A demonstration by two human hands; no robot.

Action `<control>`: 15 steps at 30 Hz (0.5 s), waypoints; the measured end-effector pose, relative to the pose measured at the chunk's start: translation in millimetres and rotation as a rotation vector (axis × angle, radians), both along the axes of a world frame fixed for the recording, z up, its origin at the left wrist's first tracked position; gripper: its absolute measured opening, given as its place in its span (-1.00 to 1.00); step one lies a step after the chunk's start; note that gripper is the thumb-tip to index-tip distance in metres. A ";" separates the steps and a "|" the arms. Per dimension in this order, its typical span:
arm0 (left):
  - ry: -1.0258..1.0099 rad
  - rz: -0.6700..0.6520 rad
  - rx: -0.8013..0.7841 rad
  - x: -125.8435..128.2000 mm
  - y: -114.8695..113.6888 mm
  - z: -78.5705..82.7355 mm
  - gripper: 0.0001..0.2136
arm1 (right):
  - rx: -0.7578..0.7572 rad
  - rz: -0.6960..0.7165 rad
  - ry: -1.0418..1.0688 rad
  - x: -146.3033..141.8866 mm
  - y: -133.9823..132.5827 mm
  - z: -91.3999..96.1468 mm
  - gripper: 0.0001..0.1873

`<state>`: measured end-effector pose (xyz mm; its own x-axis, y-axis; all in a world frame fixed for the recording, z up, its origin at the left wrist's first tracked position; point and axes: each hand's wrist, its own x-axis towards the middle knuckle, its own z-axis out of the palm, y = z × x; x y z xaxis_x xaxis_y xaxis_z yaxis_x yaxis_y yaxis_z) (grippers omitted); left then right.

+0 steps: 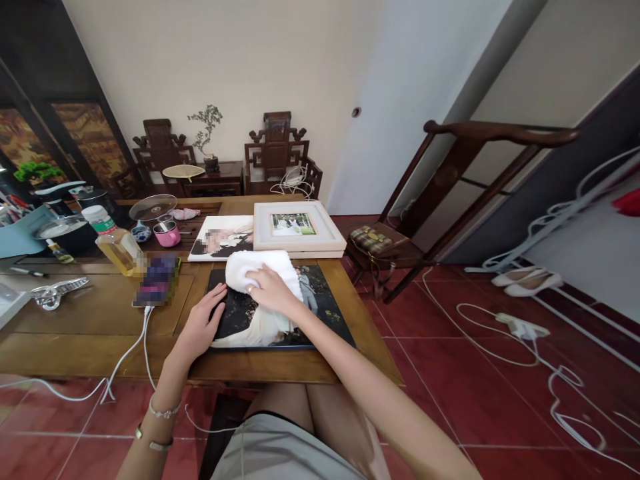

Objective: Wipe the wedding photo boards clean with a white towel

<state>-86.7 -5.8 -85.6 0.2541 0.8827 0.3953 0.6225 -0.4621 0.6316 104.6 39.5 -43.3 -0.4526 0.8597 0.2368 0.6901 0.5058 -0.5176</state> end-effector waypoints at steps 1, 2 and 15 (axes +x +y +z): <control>0.003 0.000 -0.001 0.0 0.0 0.0 -0.65 | -0.002 0.000 -0.002 -1.7 5.3 -0.6 -0.82; 0.006 -0.001 -0.002 -0.1 -0.1 0.1 -0.65 | -0.005 -0.001 -0.006 -2.9 8.0 -1.2 -0.82; 0.022 0.002 -0.016 -0.1 -1.4 1.5 -0.65 | -0.072 0.115 -0.107 22.8 -127.6 10.8 -0.76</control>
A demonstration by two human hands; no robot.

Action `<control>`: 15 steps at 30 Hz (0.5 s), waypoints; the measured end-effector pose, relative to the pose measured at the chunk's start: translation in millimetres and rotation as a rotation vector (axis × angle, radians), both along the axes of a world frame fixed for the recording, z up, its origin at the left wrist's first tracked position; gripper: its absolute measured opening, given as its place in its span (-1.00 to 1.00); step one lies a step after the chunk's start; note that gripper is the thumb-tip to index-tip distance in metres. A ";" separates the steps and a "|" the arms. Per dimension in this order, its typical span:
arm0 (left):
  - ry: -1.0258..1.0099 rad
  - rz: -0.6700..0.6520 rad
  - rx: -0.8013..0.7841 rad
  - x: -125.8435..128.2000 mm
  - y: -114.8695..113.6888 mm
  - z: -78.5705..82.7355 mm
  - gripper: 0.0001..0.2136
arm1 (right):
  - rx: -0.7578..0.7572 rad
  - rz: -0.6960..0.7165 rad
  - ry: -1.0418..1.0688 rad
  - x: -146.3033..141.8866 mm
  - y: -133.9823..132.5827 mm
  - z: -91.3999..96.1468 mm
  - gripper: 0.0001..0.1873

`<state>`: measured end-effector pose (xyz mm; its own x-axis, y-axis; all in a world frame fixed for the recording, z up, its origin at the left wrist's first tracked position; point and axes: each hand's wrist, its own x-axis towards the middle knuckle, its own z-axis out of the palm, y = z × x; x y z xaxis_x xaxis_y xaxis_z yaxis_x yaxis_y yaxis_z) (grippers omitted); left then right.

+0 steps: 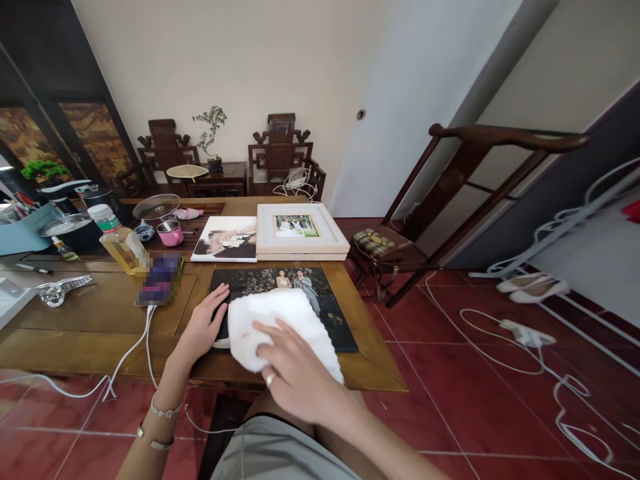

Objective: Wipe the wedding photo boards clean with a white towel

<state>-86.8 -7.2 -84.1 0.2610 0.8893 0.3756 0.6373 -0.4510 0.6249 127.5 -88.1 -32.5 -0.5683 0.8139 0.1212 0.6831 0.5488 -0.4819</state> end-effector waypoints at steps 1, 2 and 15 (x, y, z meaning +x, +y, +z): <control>-0.001 0.002 0.002 0.1 0.0 -0.3 -0.65 | -0.012 0.003 -0.005 3.1 -10.5 1.2 -0.75; -0.003 0.004 0.004 0.3 0.0 -0.6 -0.65 | -0.024 0.001 -0.005 6.0 -18.1 2.0 -0.75; -0.064 -0.006 -0.020 0.2 -1.5 -0.6 -0.61 | 0.077 -0.289 -0.004 -19.0 73.2 -7.5 -0.76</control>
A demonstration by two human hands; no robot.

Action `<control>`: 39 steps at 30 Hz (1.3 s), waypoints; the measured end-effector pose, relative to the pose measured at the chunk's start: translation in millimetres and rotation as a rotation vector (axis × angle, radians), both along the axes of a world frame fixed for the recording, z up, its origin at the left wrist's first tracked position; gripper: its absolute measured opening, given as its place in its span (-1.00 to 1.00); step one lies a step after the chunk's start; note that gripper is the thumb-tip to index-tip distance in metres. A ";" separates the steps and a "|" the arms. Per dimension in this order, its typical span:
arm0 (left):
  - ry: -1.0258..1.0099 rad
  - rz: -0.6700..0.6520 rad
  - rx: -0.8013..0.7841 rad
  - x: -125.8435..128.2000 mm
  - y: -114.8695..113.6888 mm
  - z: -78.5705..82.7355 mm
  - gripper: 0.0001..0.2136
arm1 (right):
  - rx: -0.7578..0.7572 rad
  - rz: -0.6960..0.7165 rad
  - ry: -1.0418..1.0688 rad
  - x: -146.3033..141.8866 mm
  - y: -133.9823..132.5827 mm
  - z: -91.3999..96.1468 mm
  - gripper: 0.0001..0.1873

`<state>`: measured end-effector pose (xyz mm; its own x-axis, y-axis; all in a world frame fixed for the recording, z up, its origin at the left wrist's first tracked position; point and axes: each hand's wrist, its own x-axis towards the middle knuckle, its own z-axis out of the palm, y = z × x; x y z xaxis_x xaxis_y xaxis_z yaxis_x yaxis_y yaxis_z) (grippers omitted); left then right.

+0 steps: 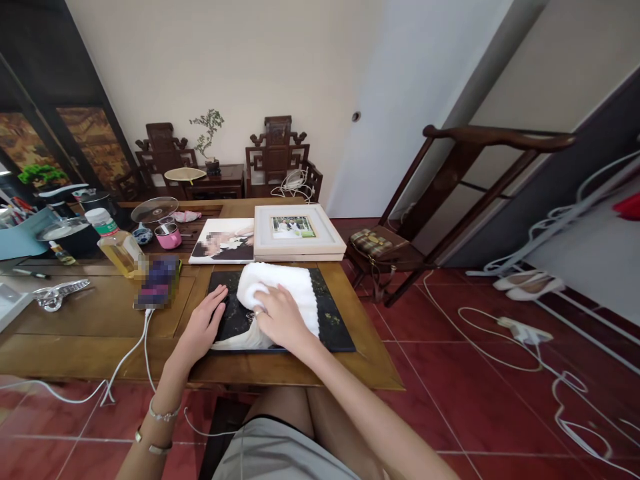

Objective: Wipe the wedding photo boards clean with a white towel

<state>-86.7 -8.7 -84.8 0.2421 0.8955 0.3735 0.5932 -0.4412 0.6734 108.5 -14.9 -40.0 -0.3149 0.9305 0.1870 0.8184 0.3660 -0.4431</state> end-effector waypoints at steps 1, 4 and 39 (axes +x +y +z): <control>-0.028 -0.005 0.001 0.2 -1.2 1.6 -0.60 | 0.025 0.016 0.000 -7.7 1.6 -1.3 -0.76; -0.138 -0.012 0.007 0.6 -5.2 7.4 -0.58 | 0.076 0.134 0.012 -26.6 -10.2 -5.9 -0.76; 0.071 -0.004 0.033 1.5 -0.4 -2.0 -0.66 | -0.190 0.084 0.431 -6.3 61.1 -6.2 -0.73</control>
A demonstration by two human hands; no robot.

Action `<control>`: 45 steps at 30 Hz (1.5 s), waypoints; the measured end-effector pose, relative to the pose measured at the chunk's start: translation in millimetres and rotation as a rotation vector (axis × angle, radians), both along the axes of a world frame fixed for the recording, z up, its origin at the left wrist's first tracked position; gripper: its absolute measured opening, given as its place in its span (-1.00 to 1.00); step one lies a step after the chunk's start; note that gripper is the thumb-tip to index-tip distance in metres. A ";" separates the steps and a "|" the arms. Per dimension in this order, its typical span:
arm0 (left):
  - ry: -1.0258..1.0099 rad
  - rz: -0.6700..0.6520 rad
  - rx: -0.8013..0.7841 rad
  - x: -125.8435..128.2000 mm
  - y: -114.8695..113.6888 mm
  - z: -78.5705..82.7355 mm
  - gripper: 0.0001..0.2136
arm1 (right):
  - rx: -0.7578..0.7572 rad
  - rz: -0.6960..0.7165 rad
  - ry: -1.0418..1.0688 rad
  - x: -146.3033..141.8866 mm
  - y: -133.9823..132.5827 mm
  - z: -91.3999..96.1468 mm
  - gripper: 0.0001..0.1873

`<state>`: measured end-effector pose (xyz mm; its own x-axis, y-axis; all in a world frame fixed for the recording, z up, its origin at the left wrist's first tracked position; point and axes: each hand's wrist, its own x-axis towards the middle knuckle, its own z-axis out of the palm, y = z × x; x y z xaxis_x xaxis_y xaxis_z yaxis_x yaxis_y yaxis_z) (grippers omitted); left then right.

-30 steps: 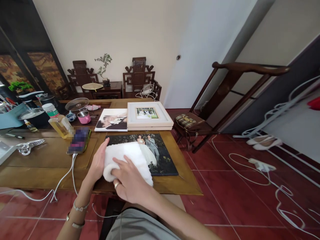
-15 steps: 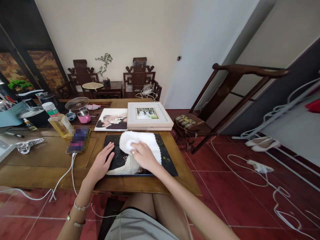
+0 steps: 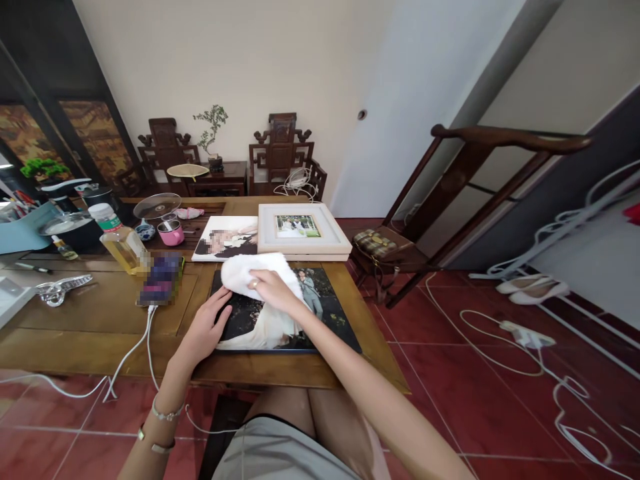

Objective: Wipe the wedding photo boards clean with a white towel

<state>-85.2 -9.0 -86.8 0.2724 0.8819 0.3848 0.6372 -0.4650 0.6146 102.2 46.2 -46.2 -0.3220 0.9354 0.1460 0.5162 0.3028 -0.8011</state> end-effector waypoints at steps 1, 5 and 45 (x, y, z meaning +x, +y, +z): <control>-0.008 -0.001 -0.002 -0.2 0.0 -0.9 -0.66 | -0.001 -0.030 -0.010 13.7 -3.1 -1.7 -0.74; -0.025 -0.009 -0.002 -0.9 -0.1 -3.0 -0.66 | 0.005 -0.161 -0.054 73.0 -9.4 -8.8 -0.80; -0.031 -0.008 -0.037 -1.0 0.1 3.2 -0.64 | 0.058 -0.129 -0.183 101.9 -69.7 -4.5 -0.77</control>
<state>-86.2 -8.9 -83.6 0.2682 0.8935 0.3602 0.6134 -0.4467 0.6513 204.1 -23.5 -50.7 -0.2262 0.9623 0.1510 0.6891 0.2677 -0.6734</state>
